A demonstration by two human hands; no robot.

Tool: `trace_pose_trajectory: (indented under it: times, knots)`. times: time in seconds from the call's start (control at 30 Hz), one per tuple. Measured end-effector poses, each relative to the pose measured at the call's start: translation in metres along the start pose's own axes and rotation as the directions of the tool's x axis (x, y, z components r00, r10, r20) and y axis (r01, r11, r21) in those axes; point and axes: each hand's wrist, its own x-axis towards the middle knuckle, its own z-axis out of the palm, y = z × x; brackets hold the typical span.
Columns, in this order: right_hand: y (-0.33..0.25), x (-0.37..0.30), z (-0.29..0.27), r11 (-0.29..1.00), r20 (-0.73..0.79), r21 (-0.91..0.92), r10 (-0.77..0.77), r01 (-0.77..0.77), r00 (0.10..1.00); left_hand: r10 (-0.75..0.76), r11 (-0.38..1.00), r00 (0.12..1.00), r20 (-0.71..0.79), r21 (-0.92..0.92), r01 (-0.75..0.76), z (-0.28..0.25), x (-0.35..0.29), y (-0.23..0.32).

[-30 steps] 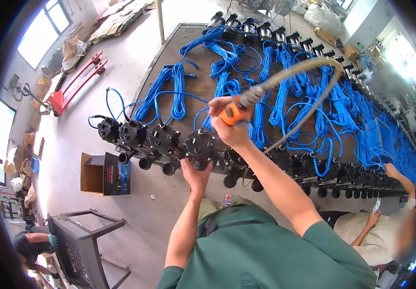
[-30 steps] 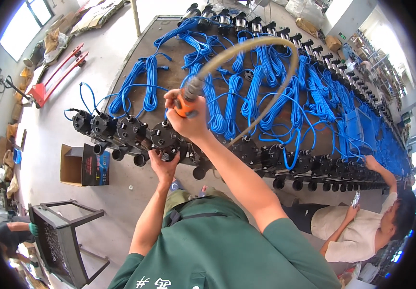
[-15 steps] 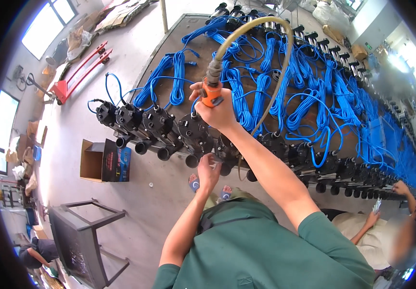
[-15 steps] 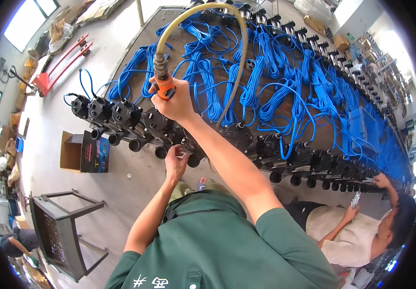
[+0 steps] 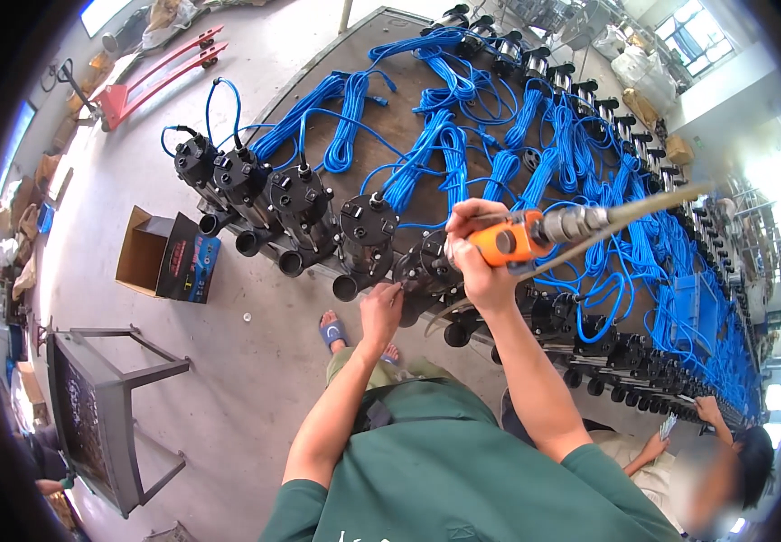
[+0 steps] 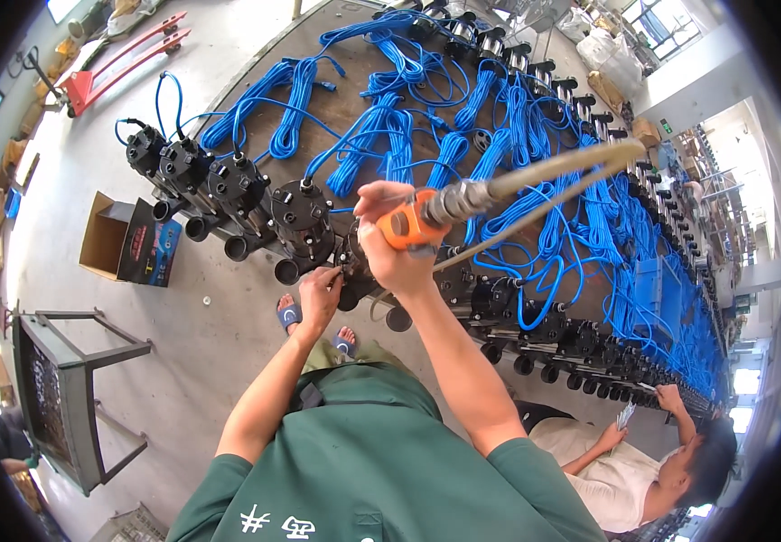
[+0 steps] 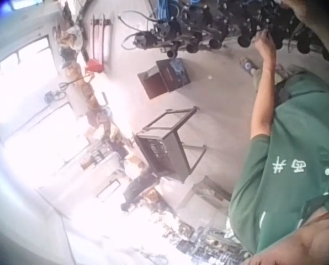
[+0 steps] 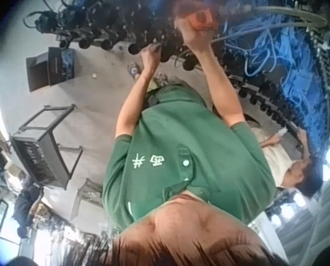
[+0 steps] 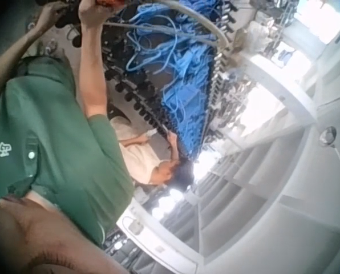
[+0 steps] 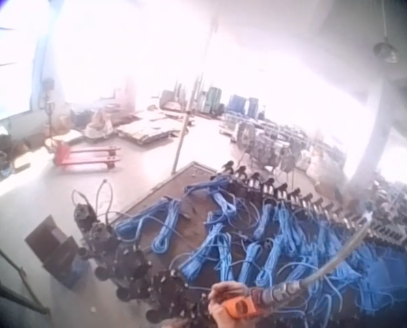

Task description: The person assembles a series of black water pumps on a long workbench using a pneumatic screwdriver to tighten bolts on the top of each unit.

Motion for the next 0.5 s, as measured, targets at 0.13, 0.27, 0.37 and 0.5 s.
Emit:
trace_pose_trajectory:
  times: [0.13,0.27,0.37,0.5]
  knots:
    - [0.002,-0.007,-0.002,0.997,0.097,-0.067,-0.018,0.024,0.995,-0.099,0.991,0.995,-0.032,-0.094,0.096,0.002,0.003,0.009]
    - [0.009,-0.006,0.006,0.999,0.112,0.023,0.024,-0.027,0.993,-0.053,0.998,0.998,-0.031,-0.037,0.052,0.002,0.008,0.008]
    - [0.015,-0.003,0.014,1.0,0.097,-0.022,0.005,-0.003,0.995,-0.027,0.998,0.998,0.052,0.066,0.024,-0.001,0.008,0.003]
    - [0.037,-0.003,0.008,0.996,0.098,-0.089,0.004,0.005,0.995,0.127,0.986,0.992,0.018,0.11,-0.129,-0.001,0.006,0.007]
